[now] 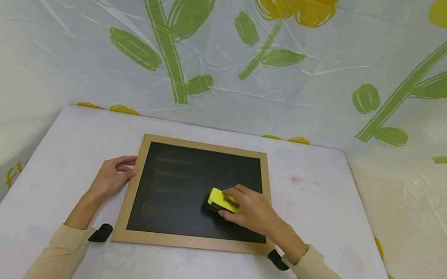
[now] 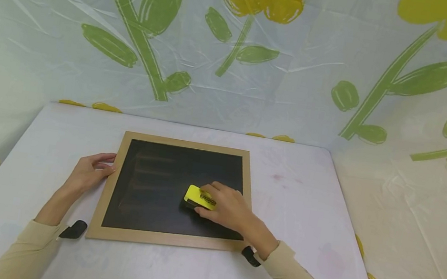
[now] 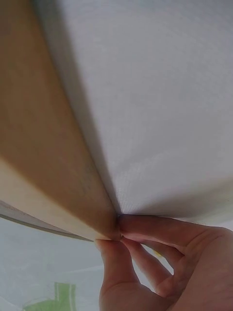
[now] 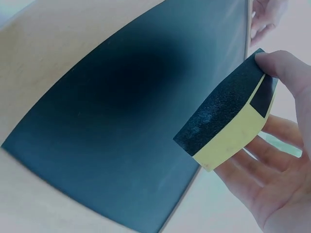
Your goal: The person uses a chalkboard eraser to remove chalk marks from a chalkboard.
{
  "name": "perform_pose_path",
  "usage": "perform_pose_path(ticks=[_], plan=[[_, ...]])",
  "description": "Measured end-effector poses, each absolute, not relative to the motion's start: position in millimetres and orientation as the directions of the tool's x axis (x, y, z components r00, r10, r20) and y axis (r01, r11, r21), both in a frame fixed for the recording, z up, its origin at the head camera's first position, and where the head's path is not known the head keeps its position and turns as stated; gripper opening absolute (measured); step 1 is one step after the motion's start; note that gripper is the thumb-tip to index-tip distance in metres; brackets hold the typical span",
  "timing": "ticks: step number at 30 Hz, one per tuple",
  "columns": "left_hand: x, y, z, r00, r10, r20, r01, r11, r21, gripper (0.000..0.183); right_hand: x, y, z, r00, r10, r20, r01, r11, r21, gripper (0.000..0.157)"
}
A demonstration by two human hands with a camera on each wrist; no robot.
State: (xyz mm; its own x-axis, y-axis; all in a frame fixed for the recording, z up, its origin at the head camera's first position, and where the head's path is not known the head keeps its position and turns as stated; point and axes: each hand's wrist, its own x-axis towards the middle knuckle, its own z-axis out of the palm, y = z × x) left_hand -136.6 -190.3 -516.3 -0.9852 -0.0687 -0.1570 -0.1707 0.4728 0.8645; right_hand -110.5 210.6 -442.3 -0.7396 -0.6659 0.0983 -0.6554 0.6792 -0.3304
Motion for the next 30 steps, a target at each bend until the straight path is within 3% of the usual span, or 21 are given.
perform_pose_path(ticks=[12, 23, 30], plan=[[-137.4, -189.6, -517.0, -0.985, -0.063, -0.159, -0.17, 0.466, 0.868, 0.046, -114.2, 237.9, -434.7, -0.81, -0.576, 0.112, -0.555, 0.691, -0.463, 0.046], [-137.6, -190.7, -517.3, -0.987, -0.065, -0.145, -0.159, 0.461, 0.873, 0.045, -126.9, 267.3, -425.1, -0.89, -0.456, 0.003, -0.333, 0.646, -0.687, 0.045], [-137.2, -191.0, -517.6, -0.988, -0.064, -0.139, -0.152, 0.463, 0.873, 0.044, -137.8, 295.2, -426.7, -0.926, -0.376, -0.007, -0.264, 0.662, -0.701, 0.039]])
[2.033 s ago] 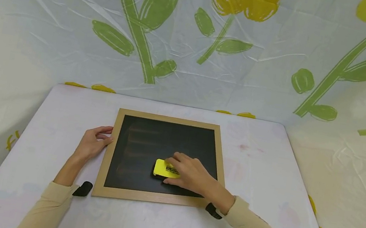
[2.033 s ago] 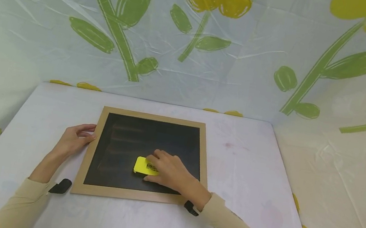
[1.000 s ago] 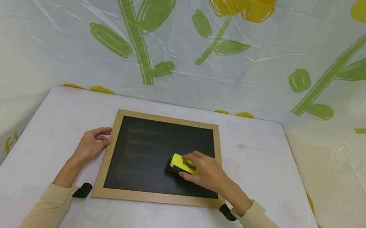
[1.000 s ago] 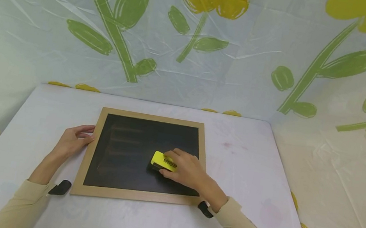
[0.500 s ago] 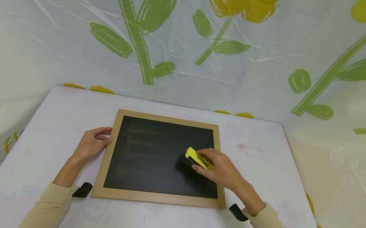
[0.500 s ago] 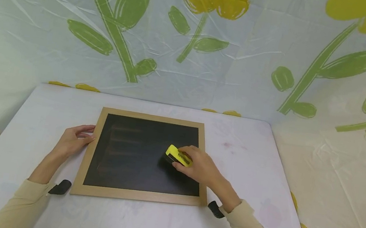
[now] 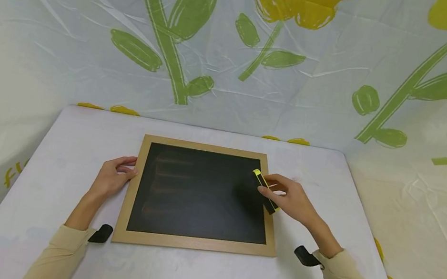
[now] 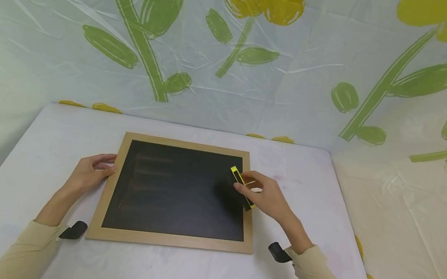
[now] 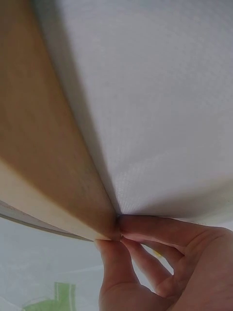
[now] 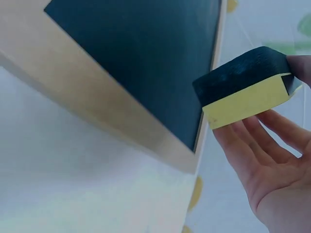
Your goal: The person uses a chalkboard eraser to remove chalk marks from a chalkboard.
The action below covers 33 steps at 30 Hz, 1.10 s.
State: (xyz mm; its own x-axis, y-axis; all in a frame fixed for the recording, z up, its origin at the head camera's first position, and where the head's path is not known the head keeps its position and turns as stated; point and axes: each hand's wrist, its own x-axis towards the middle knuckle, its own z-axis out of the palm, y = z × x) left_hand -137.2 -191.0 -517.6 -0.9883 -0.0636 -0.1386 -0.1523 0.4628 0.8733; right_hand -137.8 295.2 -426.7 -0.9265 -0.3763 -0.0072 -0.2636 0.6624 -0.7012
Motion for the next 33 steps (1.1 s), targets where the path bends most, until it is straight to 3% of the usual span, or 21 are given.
perform_pose_path(ticks=[13, 33], plan=[[-137.8, -191.8, -517.7, -0.991, -0.048, -0.123, -0.131, 0.456, 0.88, 0.045, -148.8, 330.2, -415.2, -0.963, -0.248, -0.107, -0.095, 0.683, -0.724, 0.05], [-138.8, -192.9, -518.7, -0.989, -0.054, -0.14, -0.15, 0.445, 0.883, 0.045, -155.8, 380.0, -422.1, -0.98, -0.145, -0.139, -0.007, 0.718, -0.696, 0.053]])
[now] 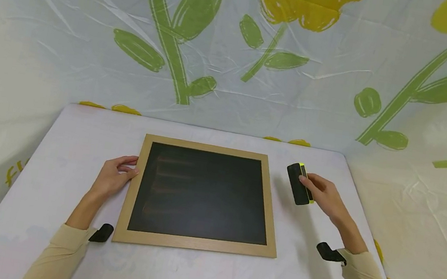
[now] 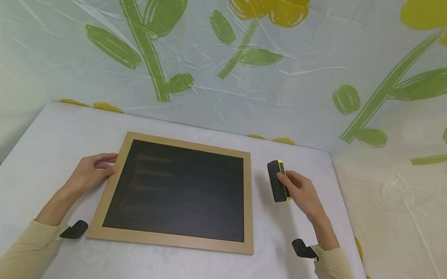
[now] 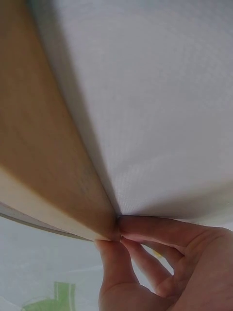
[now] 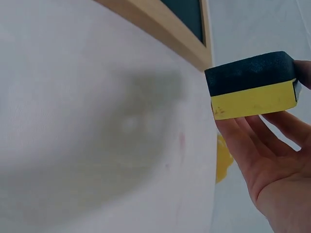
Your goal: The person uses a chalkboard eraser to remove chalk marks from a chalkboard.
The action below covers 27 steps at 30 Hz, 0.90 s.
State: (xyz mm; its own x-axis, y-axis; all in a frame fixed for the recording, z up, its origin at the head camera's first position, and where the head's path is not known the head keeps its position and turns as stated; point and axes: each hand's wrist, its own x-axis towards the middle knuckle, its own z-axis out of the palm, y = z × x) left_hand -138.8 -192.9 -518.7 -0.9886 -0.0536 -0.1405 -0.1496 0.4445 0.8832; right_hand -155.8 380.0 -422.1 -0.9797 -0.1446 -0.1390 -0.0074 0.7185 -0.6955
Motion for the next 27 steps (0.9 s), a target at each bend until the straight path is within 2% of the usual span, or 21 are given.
perform_pose_path(ticks=[27], plan=[[-137.5, -191.4, -514.3, -0.983, -0.066, -0.171, -0.182, 0.444, 0.877, 0.047, -159.5, 414.6, -438.5, -0.935, -0.171, -0.31, 0.147, 0.61, -0.778, 0.073]])
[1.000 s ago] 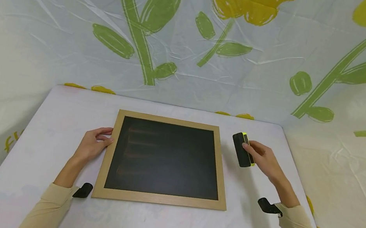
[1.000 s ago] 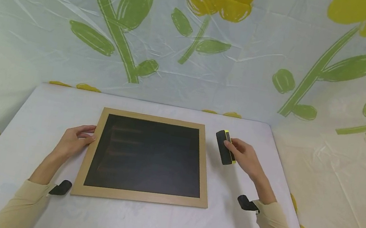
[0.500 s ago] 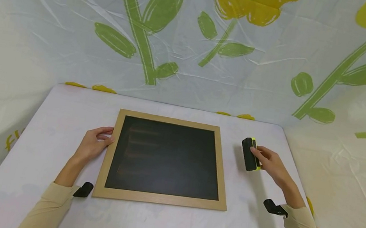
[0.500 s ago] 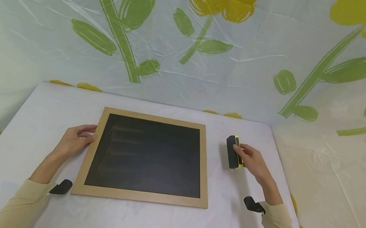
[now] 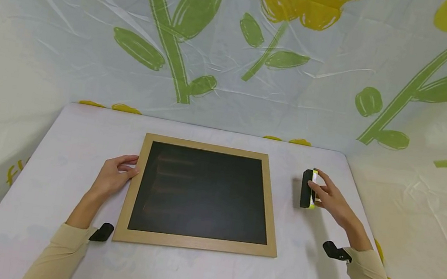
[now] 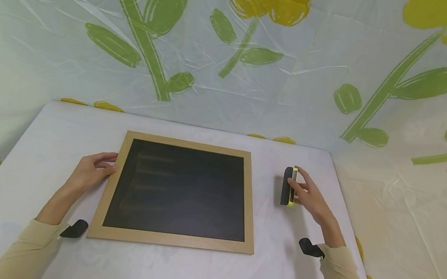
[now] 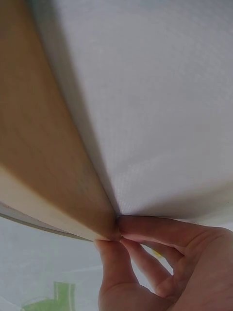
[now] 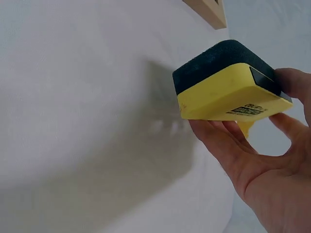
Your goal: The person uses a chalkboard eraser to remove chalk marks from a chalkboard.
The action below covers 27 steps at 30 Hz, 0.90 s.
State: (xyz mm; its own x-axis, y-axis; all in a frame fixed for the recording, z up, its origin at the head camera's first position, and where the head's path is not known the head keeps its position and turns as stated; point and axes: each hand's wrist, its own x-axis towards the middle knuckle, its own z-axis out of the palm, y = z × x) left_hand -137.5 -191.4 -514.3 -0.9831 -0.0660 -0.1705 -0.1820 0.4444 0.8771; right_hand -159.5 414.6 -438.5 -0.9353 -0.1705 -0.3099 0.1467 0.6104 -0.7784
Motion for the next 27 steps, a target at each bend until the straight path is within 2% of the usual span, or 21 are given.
perform_pose_path(ticks=[6, 11, 17, 21, 27], plan=[[-137.7, -191.7, -515.0, -0.985, -0.065, -0.159, -0.171, 0.453, 0.875, 0.046, -161.9, 419.7, -433.8, -0.934, -0.188, -0.303, 0.142, 0.583, -0.8, 0.073], [-138.0, -192.0, -515.5, -0.985, -0.067, -0.16, -0.172, 0.455, 0.874, 0.046, -163.5, 422.9, -428.6, -0.916, -0.26, -0.306, 0.179, 0.419, -0.89, 0.068], [-137.9, -192.7, -516.0, -0.986, -0.067, -0.155, -0.169, 0.464, 0.869, 0.046, -168.3, 428.4, -417.6, -0.918, -0.323, -0.229, 0.179, 0.175, -0.968, 0.046], [-137.3, -193.1, -515.4, -0.986, -0.068, -0.153, -0.167, 0.466, 0.869, 0.046, -171.3, 434.2, -406.9, -0.919, -0.341, -0.198, 0.168, 0.115, -0.979, 0.042], [-137.3, -192.3, -516.0, -0.987, -0.059, -0.15, -0.16, 0.464, 0.871, 0.046, -170.4, 443.1, -400.9, -0.905, -0.38, -0.191, 0.183, 0.059, -0.981, 0.044]])
